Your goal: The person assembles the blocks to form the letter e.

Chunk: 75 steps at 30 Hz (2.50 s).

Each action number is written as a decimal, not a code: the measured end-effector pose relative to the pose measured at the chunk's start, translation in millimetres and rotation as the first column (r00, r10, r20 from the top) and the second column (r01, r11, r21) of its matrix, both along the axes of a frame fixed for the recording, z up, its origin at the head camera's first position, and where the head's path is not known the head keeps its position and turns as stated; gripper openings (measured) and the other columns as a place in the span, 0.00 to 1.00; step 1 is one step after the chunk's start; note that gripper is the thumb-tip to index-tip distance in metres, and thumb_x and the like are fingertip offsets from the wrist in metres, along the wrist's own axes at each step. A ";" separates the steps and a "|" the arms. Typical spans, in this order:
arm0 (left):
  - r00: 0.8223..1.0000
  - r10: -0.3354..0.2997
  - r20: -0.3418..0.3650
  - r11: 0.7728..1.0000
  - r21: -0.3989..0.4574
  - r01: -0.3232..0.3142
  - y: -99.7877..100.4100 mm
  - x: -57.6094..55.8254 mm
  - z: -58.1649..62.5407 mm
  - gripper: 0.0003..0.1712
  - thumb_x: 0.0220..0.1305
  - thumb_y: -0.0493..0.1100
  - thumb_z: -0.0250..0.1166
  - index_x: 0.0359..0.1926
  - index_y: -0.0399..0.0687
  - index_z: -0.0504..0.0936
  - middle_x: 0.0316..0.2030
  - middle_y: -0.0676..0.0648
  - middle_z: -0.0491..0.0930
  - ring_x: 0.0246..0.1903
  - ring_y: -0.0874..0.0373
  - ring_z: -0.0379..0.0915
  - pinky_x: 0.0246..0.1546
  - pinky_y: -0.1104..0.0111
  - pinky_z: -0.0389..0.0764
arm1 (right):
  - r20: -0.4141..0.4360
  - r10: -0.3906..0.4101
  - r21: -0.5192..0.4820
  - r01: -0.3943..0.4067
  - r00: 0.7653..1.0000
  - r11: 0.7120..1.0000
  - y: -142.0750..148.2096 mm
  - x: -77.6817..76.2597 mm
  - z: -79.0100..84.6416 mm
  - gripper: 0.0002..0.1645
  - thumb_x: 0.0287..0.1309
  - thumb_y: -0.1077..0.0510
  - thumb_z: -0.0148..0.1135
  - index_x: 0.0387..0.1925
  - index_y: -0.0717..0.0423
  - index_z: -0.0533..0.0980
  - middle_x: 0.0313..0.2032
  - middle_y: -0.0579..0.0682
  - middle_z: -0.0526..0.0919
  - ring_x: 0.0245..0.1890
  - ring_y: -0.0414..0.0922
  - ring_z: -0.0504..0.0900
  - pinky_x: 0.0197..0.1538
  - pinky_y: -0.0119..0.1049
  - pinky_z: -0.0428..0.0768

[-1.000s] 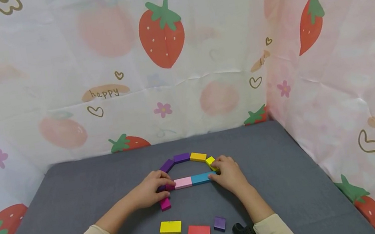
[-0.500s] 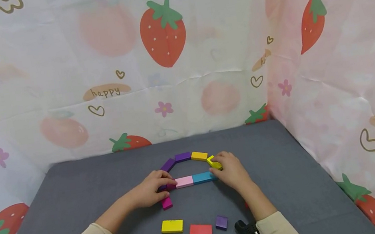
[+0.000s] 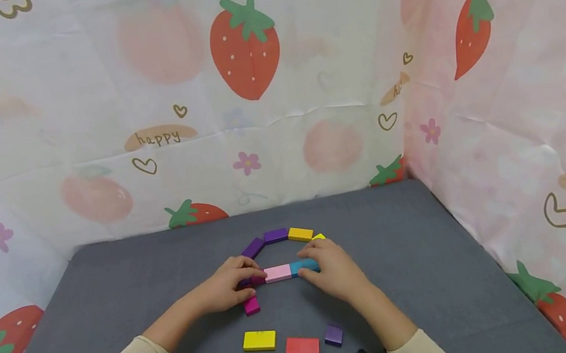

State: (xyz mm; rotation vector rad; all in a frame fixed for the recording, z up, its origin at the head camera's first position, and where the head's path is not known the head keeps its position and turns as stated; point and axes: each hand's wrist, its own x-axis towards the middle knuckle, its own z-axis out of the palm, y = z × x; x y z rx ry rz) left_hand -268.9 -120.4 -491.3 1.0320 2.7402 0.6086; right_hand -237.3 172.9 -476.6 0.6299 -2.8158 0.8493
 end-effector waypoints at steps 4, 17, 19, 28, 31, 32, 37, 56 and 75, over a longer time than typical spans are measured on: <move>1.000 0.001 -0.001 1.000 0.002 -0.001 -1.5 -0.7 -0.8 0.22 0.69 0.44 0.67 0.63 0.55 0.82 0.59 0.49 0.74 0.61 0.49 0.64 0.64 0.49 0.68 | 0.006 0.068 -0.018 -0.068 0.998 0.998 -12.5 10.5 3.7 0.22 0.62 0.50 0.72 0.56 0.52 0.84 0.53 0.45 0.82 0.57 0.47 0.78 0.61 0.50 0.78; 0.999 -0.033 -0.028 0.999 0.026 0.034 -2.6 -0.3 -7.7 0.21 0.69 0.43 0.66 0.63 0.53 0.82 0.59 0.48 0.74 0.61 0.49 0.65 0.63 0.48 0.69 | 0.122 0.273 -0.015 -0.273 0.954 0.962 -42.8 44.3 6.5 0.24 0.66 0.44 0.68 0.60 0.45 0.82 0.56 0.39 0.79 0.59 0.41 0.76 0.63 0.46 0.78; 0.999 -0.031 -0.022 0.999 0.027 0.032 -2.7 0.2 -7.6 0.22 0.70 0.44 0.66 0.63 0.52 0.82 0.60 0.48 0.74 0.61 0.49 0.65 0.64 0.49 0.69 | 0.138 0.294 -0.008 -0.296 0.946 0.955 -47.3 48.1 4.6 0.23 0.66 0.44 0.68 0.59 0.45 0.82 0.56 0.39 0.79 0.59 0.40 0.76 0.63 0.45 0.77; 0.999 -0.037 -0.029 0.998 0.056 0.038 -5.6 0.6 -7.8 0.22 0.70 0.42 0.66 0.63 0.52 0.82 0.60 0.47 0.74 0.62 0.46 0.65 0.63 0.46 0.68 | 0.166 0.371 0.008 -0.377 0.914 0.926 -64.2 57.8 -7.5 0.22 0.64 0.42 0.69 0.57 0.42 0.83 0.52 0.35 0.79 0.53 0.35 0.76 0.59 0.36 0.79; 0.999 -0.037 -0.039 0.998 0.052 0.039 -6.9 -0.2 -9.2 0.22 0.70 0.43 0.66 0.64 0.52 0.82 0.60 0.47 0.74 0.62 0.47 0.64 0.64 0.47 0.68 | 0.172 0.386 0.014 -0.394 0.906 0.919 -67.5 58.9 -11.3 0.21 0.64 0.42 0.70 0.56 0.41 0.83 0.51 0.35 0.79 0.52 0.34 0.76 0.58 0.35 0.78; 0.999 -0.037 -0.038 0.998 0.052 0.039 -7.3 -0.4 -9.5 0.22 0.70 0.43 0.66 0.64 0.53 0.82 0.60 0.47 0.74 0.62 0.47 0.64 0.64 0.46 0.67 | 0.179 0.391 0.016 -0.400 0.903 0.916 -68.3 59.2 -12.3 0.21 0.63 0.41 0.70 0.55 0.41 0.84 0.51 0.35 0.79 0.51 0.34 0.75 0.57 0.35 0.78; 0.999 -0.032 -0.015 0.998 0.056 0.032 -7.3 -0.6 -9.4 0.22 0.71 0.44 0.65 0.64 0.53 0.81 0.61 0.48 0.73 0.64 0.47 0.63 0.66 0.46 0.65 | 0.213 0.410 0.027 -0.425 0.887 0.905 -71.5 60.1 -17.6 0.22 0.62 0.40 0.71 0.55 0.39 0.83 0.50 0.34 0.80 0.48 0.32 0.75 0.56 0.32 0.79; 0.999 -0.033 -0.008 0.998 0.062 0.034 -6.6 -2.4 -10.8 0.22 0.71 0.44 0.65 0.64 0.55 0.82 0.60 0.49 0.73 0.63 0.48 0.63 0.66 0.47 0.67 | 0.197 0.406 0.062 -0.424 0.892 0.903 -74.1 61.4 -27.8 0.23 0.60 0.41 0.73 0.56 0.38 0.83 0.49 0.33 0.80 0.48 0.32 0.75 0.56 0.32 0.78; 0.999 -0.033 -0.001 0.998 0.059 0.033 -6.0 -2.1 -8.6 0.22 0.70 0.43 0.65 0.64 0.53 0.82 0.60 0.48 0.74 0.63 0.47 0.63 0.65 0.46 0.66 | 0.149 0.375 0.071 -0.388 0.915 0.919 -79.5 63.1 -30.0 0.20 0.60 0.47 0.75 0.53 0.43 0.85 0.46 0.34 0.82 0.44 0.29 0.74 0.52 0.29 0.77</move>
